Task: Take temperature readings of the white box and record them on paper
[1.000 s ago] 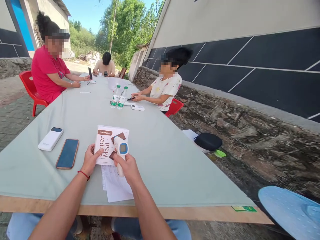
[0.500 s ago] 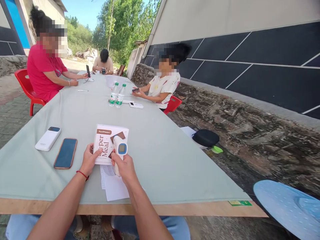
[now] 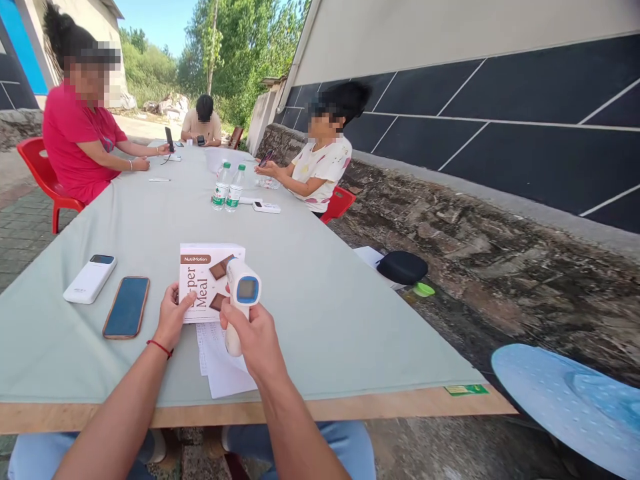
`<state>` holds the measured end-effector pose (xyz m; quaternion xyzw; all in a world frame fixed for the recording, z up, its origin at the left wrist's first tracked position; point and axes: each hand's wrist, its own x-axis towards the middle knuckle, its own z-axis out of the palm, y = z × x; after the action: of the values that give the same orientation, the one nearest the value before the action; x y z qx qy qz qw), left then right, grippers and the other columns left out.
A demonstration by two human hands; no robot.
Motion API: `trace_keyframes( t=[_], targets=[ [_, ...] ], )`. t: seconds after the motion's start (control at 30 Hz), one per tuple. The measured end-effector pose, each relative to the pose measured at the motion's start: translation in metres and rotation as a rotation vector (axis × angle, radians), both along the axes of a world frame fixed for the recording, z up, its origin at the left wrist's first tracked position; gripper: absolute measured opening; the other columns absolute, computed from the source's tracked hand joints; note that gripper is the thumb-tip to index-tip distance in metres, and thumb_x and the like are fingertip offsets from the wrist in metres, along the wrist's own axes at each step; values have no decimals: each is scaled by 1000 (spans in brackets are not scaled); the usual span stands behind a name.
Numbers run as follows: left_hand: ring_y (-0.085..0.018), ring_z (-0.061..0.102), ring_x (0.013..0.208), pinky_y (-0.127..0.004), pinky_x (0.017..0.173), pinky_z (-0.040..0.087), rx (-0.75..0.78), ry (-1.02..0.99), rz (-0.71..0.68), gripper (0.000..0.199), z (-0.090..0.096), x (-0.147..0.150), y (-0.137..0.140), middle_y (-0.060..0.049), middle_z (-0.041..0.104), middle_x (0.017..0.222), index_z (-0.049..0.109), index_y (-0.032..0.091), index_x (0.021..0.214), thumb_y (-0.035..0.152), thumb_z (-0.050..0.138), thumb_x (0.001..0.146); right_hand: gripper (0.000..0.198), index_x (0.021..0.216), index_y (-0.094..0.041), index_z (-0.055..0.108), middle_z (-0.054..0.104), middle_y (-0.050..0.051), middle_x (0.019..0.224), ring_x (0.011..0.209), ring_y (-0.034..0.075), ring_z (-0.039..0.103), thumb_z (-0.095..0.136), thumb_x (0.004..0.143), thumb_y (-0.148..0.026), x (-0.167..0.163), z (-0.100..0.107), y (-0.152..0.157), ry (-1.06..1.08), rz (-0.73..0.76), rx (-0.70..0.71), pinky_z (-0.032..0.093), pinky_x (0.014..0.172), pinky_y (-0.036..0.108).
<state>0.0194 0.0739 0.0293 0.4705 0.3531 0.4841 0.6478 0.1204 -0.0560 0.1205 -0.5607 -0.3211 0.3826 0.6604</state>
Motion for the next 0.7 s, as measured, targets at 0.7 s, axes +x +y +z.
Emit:
trace_keyframes(
  t=[0.7],
  targets=[
    [-26,54,116,-42,101,42,309,208,195,68,-1,-11,26,-11,55,121,42,21,121,46,77,69,28,84,-21,60,52,-1,67,64,16,45,56,75,-47,113,-35,-43,-609,-206,-244,37,62,28]
  ],
)
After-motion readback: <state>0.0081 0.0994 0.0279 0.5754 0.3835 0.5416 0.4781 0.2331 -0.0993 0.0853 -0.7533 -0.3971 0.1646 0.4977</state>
